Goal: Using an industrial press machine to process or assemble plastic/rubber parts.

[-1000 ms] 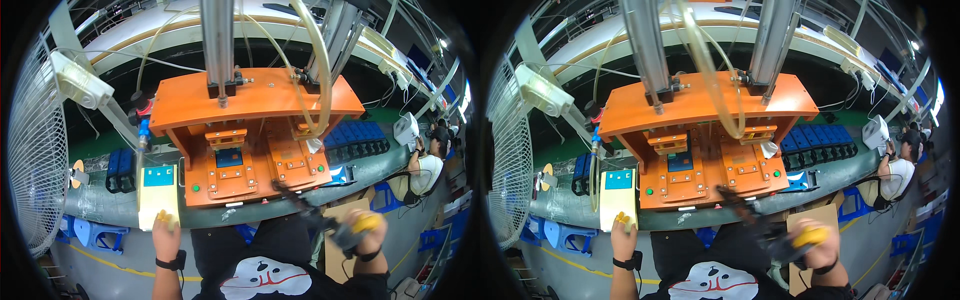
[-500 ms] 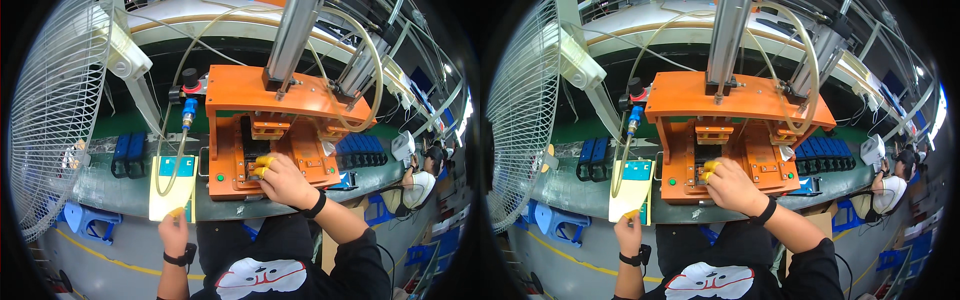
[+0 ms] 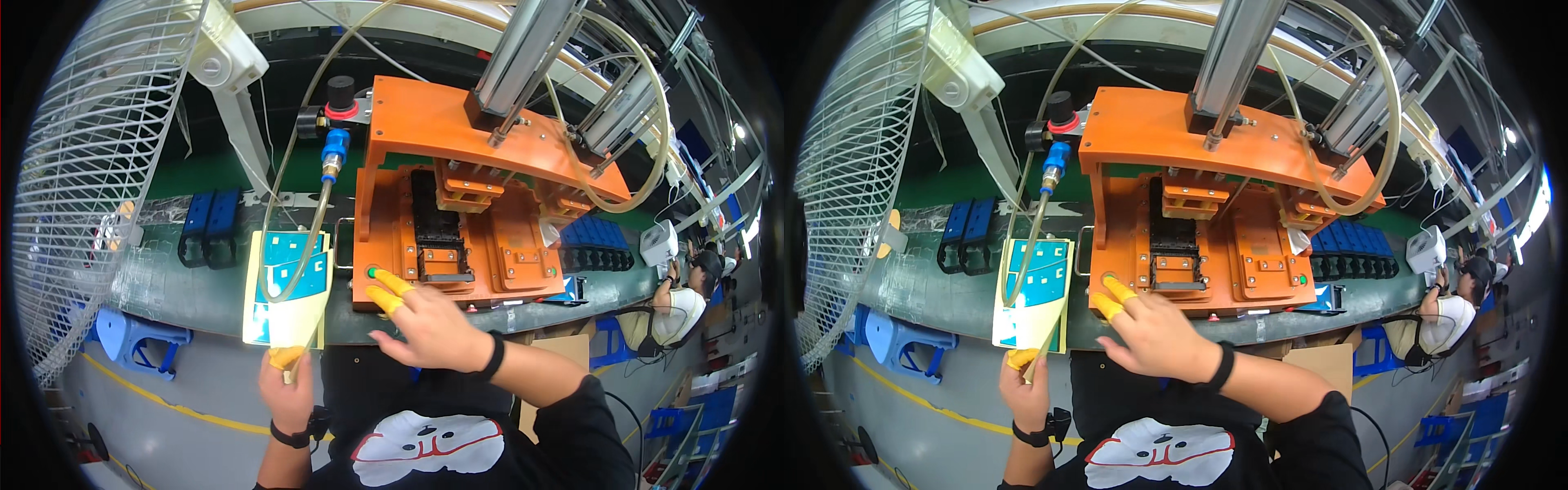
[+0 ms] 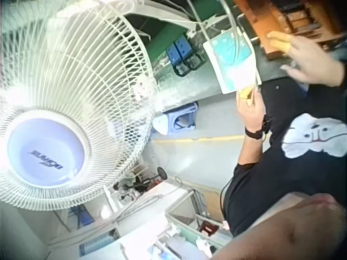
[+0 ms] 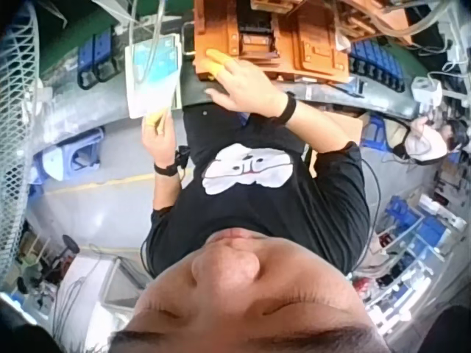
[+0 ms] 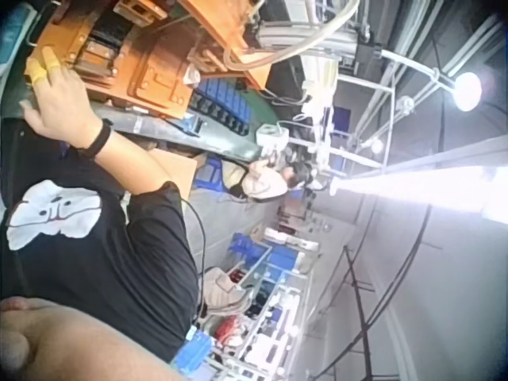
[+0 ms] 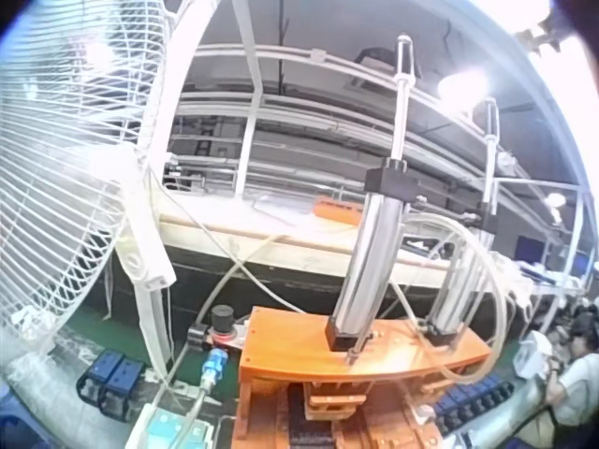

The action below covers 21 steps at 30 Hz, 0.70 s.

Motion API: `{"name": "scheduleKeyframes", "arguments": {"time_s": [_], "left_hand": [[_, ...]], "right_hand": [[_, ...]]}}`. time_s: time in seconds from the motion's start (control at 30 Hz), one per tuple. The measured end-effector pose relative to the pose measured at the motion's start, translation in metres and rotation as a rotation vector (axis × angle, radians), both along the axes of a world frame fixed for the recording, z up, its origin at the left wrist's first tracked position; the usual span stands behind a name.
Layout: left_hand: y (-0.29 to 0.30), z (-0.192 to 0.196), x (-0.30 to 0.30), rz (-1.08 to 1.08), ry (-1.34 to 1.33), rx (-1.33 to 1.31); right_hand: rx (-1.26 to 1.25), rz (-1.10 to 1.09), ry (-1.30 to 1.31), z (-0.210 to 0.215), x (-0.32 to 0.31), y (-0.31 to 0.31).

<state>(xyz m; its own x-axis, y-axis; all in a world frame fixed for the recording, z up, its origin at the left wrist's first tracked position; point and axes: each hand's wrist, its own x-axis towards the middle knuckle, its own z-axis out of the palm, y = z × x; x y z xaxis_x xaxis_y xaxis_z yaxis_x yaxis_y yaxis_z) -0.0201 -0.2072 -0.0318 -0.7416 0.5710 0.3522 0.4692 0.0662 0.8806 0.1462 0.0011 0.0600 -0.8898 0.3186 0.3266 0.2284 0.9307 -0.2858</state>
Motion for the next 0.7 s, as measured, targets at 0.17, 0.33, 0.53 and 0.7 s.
{"name": "scheduleKeyframes", "arguments": {"time_s": [0.17,0.33,0.53,0.7], "left_hand": [[-0.012,-0.001,0.015,-0.006,0.0,0.002],[-0.027,0.006,0.029,-0.089,0.092,-0.054],[-0.024,0.02,0.041,-0.54,0.161,-0.166],[-0.003,0.029,0.035,-0.324,0.24,-0.046]], "right_hand": [[-0.128,-0.12,0.001,-0.028,-0.025,-0.016],[-1.194,-0.234,0.101,-0.052,-0.022,-0.052],[-1.76,-0.192,0.298,-0.101,-0.043,-0.061],[-0.974,-0.043,0.142,-0.074,0.0,-0.07]]}}
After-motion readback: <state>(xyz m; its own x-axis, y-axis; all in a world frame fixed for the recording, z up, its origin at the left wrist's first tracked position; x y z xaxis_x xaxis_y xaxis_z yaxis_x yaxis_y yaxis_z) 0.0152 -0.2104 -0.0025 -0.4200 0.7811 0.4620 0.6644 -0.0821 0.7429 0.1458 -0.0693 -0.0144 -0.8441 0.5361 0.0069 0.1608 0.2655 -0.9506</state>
